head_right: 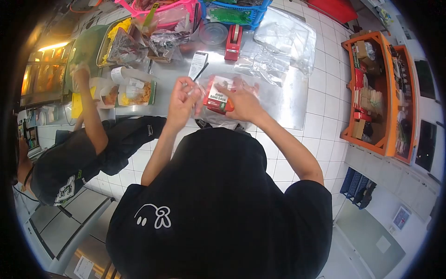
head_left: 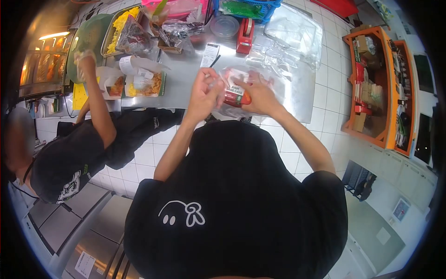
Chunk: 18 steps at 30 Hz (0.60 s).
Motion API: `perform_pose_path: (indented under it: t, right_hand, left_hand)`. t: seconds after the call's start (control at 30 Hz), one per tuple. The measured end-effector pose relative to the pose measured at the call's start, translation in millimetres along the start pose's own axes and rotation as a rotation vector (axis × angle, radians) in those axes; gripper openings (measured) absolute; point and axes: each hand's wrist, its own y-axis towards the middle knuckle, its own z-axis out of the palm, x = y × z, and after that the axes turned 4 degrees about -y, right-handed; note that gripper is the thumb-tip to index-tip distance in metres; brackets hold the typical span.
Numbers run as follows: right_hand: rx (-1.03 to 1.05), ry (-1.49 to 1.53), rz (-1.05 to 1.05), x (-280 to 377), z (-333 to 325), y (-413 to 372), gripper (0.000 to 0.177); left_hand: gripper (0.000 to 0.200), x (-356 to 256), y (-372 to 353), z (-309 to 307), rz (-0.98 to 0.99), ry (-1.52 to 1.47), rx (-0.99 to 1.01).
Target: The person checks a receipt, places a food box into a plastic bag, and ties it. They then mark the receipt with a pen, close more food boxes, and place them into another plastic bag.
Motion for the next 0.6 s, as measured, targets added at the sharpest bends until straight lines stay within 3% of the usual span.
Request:
perform_pose_path:
  t: [0.07, 0.13, 0.17, 0.3, 0.33, 0.37, 0.47, 0.57, 0.6]
  right_hand:
    - [0.056, 0.008, 0.035, 10, 11, -6, 0.092]
    - [0.021, -0.135, 0.282, 31, -16, -20, 0.098]
    - [0.020, -0.132, 0.276, 20, -21, -24, 0.098]
    - [0.363, -0.326, 0.297, -20, -76, -40, 0.101]
    - [0.497, -0.360, 0.316, -21, -97, -41, 0.100]
    - [0.491, -0.358, 0.311, -23, -110, -41, 0.100]
    - [0.448, -0.426, 0.124, -27, -128, -52, 0.100]
    - [0.363, -0.322, -0.056, -32, -136, -57, 0.087]
    - [0.304, 0.121, -0.137, -39, -142, -53, 0.077]
  left_hand:
    - [0.023, -3, 12, 0, 0.132, 0.007, -0.045]
    - [0.023, -3, 13, 0, 0.100, 0.017, -0.057]
    - [0.023, -3, 13, 1, 0.067, 0.021, -0.061]
    - [0.023, -34, 0, 22, -0.019, -0.145, -0.041]
    - [0.023, -42, -2, 37, 0.028, 0.024, -0.042]
    - [0.023, -49, -2, 47, 0.081, 0.196, -0.042]
    - [0.021, -56, -4, 64, 0.121, 0.207, -0.061]
    - [0.023, -56, -7, 62, 0.118, 0.207, -0.073]
    - [0.023, -58, -11, 57, 0.118, 0.210, -0.085]
